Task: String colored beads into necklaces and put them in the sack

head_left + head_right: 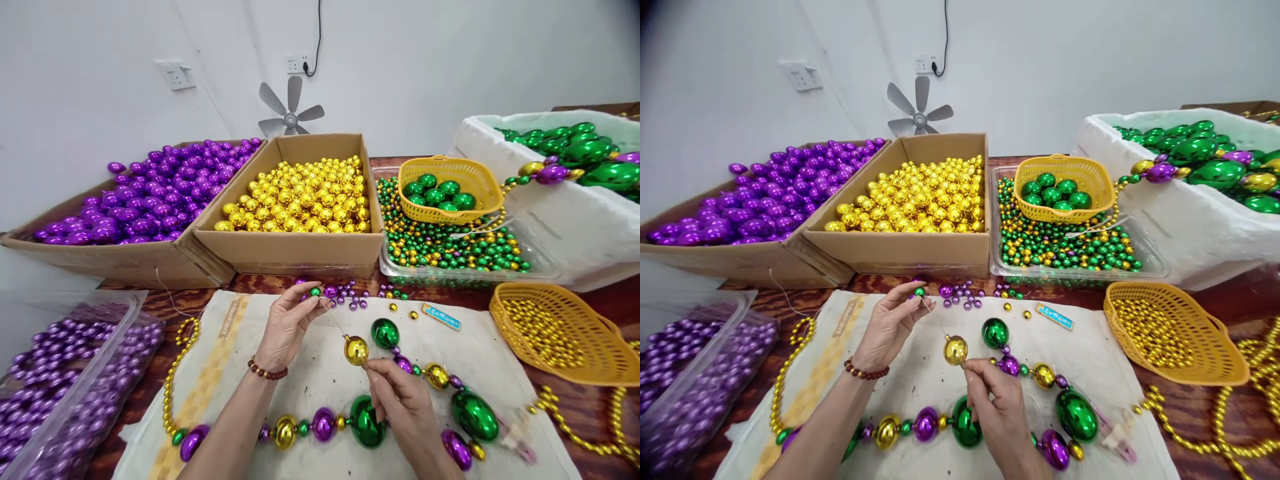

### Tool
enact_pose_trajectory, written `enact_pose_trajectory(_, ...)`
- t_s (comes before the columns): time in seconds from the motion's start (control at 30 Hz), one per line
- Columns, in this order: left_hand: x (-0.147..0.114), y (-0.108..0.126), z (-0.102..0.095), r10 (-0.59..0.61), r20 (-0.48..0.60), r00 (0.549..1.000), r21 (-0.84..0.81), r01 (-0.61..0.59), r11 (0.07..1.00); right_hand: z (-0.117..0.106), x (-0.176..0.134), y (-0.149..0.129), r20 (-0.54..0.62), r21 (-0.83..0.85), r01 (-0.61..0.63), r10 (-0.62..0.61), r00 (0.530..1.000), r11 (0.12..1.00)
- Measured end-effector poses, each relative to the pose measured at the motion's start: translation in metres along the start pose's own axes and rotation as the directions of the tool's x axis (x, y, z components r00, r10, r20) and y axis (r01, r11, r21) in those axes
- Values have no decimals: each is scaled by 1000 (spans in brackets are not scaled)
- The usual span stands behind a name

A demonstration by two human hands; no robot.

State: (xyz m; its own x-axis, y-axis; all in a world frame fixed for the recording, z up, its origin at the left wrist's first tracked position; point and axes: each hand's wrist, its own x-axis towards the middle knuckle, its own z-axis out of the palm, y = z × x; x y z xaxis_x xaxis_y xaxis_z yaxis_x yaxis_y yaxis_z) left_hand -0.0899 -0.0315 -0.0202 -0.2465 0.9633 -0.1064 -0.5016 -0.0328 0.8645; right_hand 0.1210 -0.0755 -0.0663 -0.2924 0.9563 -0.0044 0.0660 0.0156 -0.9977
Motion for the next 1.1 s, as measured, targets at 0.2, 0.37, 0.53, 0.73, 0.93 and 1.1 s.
enact_pose_trajectory(0.2, 0, -3, 0, 10, -6, 1000, 41, -10, 999, 1, -1, 5, 27, -8, 17, -17, 1000, 1000)
enact_pose_trajectory(0.37, -10, 0, 1, 55, 71, 996, 240, -71, 968, 1, 0, 13, 52, 18, -20, 19, 998, 1000)
enact_pose_trajectory(0.53, 5, 9, -37, 130, -127, 983, 543, -41, 839, 2, 5, 17, 60, 122, -59, 52, 997, 991)
enact_pose_trajectory(0.73, 42, 13, -63, 217, 46, 975, 986, -80, 149, 3, 6, 17, 60, 164, -76, 67, 996, 983)
enact_pose_trajectory(0.93, 47, -1, -50, 141, -50, 989, 999, 48, 18, 2, 3, 18, 41, 174, -112, 107, 993, 978)
enact_pose_trajectory(1.1, 39, 0, -51, 109, -60, 992, 977, 37, 208, -2, 4, 21, 68, 151, -109, 99, 993, 982)
